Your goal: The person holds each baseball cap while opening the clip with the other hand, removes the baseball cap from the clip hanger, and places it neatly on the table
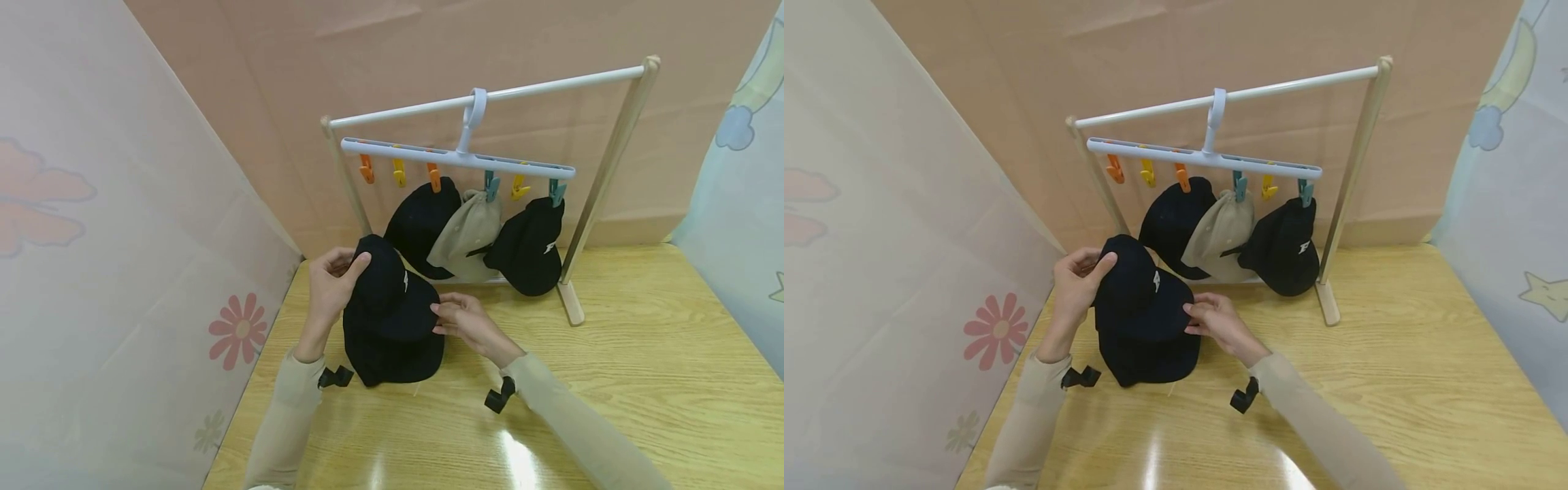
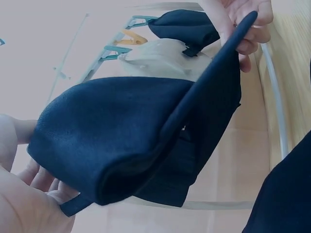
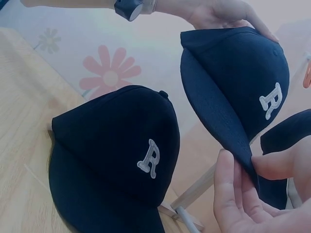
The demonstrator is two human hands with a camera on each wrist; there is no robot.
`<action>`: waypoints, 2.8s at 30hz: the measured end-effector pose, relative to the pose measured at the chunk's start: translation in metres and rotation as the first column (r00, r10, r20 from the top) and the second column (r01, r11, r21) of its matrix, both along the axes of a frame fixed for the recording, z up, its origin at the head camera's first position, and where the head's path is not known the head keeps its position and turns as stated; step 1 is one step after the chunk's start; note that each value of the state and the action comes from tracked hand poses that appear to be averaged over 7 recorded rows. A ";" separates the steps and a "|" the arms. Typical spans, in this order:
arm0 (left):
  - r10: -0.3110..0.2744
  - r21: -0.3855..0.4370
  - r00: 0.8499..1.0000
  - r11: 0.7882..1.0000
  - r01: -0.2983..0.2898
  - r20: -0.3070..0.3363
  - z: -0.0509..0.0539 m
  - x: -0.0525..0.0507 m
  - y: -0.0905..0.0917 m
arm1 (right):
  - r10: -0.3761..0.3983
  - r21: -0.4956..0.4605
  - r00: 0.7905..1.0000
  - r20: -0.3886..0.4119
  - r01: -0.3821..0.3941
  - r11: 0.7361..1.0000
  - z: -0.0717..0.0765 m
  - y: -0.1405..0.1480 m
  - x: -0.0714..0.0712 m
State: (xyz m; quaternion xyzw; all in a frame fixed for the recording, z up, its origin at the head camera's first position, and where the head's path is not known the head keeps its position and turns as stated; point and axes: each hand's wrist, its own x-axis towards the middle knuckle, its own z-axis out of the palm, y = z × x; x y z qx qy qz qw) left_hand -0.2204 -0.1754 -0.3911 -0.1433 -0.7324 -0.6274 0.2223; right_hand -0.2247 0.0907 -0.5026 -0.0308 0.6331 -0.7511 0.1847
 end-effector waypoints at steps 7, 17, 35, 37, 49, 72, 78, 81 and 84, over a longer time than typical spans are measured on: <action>0.008 0.043 1.000 0.999 -0.009 0.015 -0.003 0.006 -0.003 | 0.019 0.011 1.000 -0.015 -0.019 1.000 0.004 0.006 0.004; 0.003 0.087 0.995 0.996 -0.011 0.099 -0.003 0.022 0.001 | 0.077 0.035 0.996 -0.051 -0.075 0.997 0.008 0.023 0.007; -0.081 0.062 0.970 0.996 0.068 0.229 -0.010 0.028 -0.002 | 0.062 0.033 0.996 -0.064 -0.060 0.998 0.010 0.044 0.007; -0.082 0.055 0.970 0.996 0.072 0.228 -0.011 0.028 -0.001 | 0.054 0.031 0.997 -0.057 -0.052 0.998 0.010 0.045 0.007; -0.122 0.049 0.954 0.992 0.113 0.275 -0.018 0.031 -0.003 | 0.037 0.046 0.998 -0.058 -0.034 0.998 0.005 0.049 0.007; -0.099 0.054 0.941 0.995 0.086 0.324 -0.040 0.033 -0.005 | 0.029 0.093 0.997 -0.070 -0.022 0.995 -0.016 0.052 0.006; -0.082 0.034 0.934 0.997 0.075 0.347 -0.045 0.033 -0.008 | 0.021 0.097 0.998 -0.063 -0.014 0.995 -0.017 0.052 0.007; -0.084 0.036 0.927 0.996 0.077 0.365 -0.046 0.032 -0.009 | 0.018 0.112 0.998 -0.057 -0.011 0.994 -0.019 0.053 0.007; -0.089 0.023 0.921 0.996 0.087 0.379 -0.048 0.034 -0.010 | 0.009 0.121 0.999 -0.044 -0.004 0.993 -0.021 0.053 0.007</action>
